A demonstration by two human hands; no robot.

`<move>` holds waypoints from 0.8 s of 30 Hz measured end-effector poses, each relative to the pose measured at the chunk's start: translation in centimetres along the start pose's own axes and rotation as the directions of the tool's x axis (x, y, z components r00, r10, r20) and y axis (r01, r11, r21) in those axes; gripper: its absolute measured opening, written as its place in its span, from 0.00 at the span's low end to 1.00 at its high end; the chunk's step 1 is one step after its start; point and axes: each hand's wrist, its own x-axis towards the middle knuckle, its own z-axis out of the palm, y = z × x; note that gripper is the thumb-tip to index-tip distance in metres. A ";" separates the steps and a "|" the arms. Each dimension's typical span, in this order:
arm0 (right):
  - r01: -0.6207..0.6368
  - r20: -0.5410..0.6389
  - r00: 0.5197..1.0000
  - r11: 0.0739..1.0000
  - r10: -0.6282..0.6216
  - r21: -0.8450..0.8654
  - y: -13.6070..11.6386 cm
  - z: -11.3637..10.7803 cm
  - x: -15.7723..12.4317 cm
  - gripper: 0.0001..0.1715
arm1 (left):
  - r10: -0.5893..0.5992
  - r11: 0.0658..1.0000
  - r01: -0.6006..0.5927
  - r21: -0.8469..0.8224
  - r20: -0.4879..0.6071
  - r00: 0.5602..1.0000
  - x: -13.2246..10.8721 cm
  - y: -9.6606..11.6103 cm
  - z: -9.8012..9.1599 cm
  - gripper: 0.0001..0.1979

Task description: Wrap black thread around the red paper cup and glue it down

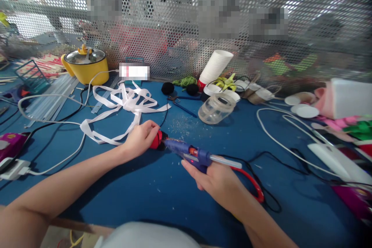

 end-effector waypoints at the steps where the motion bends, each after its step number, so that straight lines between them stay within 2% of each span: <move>1: -0.018 -0.006 1.000 1.000 0.018 0.003 0.0 0.1 0.0 0.14 | 0.001 1.000 -0.001 -0.002 0.001 1.000 0.0 0.0 0.0 0.14; 7: -0.088 0.002 0.996 0.992 0.089 0.087 -0.6 -1.0 0.8 0.12 | 0.006 1.000 -0.006 -0.003 -0.007 1.000 0.0 -0.1 0.0 0.14; 12: -0.238 0.012 0.970 0.947 0.242 0.214 -1.2 -1.9 1.5 0.15 | 0.007 1.000 -0.007 -0.003 -0.010 1.000 0.1 -0.1 0.1 0.14; 18: -0.236 0.104 0.970 0.948 0.218 0.214 -1.3 -2.2 1.6 0.18 | 0.015 1.000 -0.015 -0.003 -0.019 1.000 0.1 -0.1 0.1 0.14; 24: -0.276 0.078 0.961 0.933 0.265 0.231 -1.4 -2.2 1.7 0.16 | 0.024 1.000 -0.024 0.004 -0.024 0.999 0.1 -0.2 0.1 0.13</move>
